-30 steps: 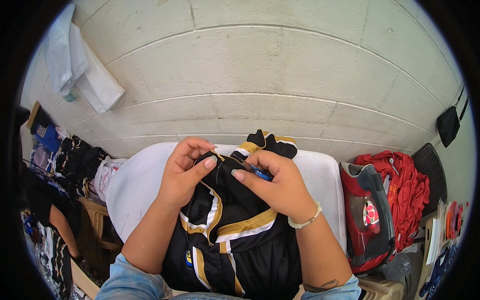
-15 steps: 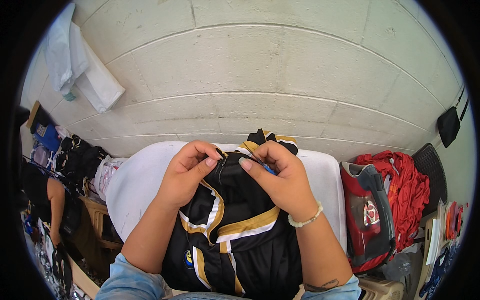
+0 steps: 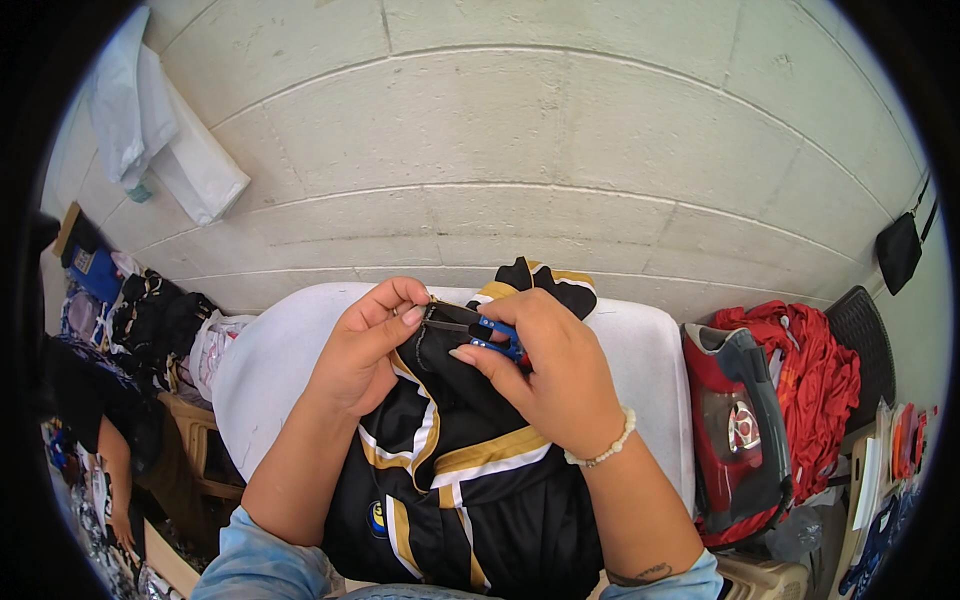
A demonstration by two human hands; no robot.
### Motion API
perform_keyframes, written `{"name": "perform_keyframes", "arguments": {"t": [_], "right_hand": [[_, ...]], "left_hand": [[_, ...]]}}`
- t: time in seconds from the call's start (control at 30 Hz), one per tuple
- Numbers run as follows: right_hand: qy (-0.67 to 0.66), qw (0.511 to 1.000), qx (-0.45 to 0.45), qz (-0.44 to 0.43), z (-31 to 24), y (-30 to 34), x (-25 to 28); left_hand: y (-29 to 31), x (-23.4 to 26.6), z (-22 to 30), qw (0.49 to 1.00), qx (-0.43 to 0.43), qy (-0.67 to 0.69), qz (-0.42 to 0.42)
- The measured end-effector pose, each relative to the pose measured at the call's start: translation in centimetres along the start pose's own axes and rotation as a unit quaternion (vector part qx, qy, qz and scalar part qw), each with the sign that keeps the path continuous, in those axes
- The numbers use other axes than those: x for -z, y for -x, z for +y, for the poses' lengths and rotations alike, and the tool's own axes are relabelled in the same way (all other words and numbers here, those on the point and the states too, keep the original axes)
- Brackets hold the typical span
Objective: The person uses a small knife to cut off tags and loose threads from a pair of black athletic shorts with gold stripes. They repeatedly flip the garment to access different areas, including the waistband and leg openings, and remove small fabric pieces.
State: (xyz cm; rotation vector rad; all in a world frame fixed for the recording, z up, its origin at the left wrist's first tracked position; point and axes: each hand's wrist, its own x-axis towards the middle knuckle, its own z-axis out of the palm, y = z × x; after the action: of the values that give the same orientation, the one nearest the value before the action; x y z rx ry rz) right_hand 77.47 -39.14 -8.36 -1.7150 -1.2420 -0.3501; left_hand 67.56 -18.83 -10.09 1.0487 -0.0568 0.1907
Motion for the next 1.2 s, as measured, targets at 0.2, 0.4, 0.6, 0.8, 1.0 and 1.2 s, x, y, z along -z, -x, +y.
{"name": "perform_keyframes", "arguments": {"t": [0.2,0.4,0.6,0.8,1.0,1.2], "right_hand": [[0.030,0.999,0.014,0.021,0.11,0.35,-0.09],[0.058,0.993,0.089,0.049,0.26,0.06,-0.24],[0.042,0.997,0.058,0.036,0.25,0.18,0.14],[-0.168,0.974,-0.146,0.044,0.83,0.07,-0.62],[-0.061,0.997,-0.044,-0.020,0.32,0.32,0.13],[0.003,1.000,0.012,0.008,0.03,0.11,-0.17]], "left_hand": [[0.14,-0.26,0.13,0.999,-0.003,0.026,-0.028],[0.22,-0.43,0.09,0.997,0.031,0.063,-0.022],[0.17,-0.24,0.21,0.997,0.028,0.057,-0.052],[0.15,-0.59,0.03,0.998,0.023,0.049,-0.013],[0.13,-0.11,0.11,0.998,0.021,0.042,-0.045],[0.17,-0.04,0.03,0.998,0.023,0.034,-0.052]]}}
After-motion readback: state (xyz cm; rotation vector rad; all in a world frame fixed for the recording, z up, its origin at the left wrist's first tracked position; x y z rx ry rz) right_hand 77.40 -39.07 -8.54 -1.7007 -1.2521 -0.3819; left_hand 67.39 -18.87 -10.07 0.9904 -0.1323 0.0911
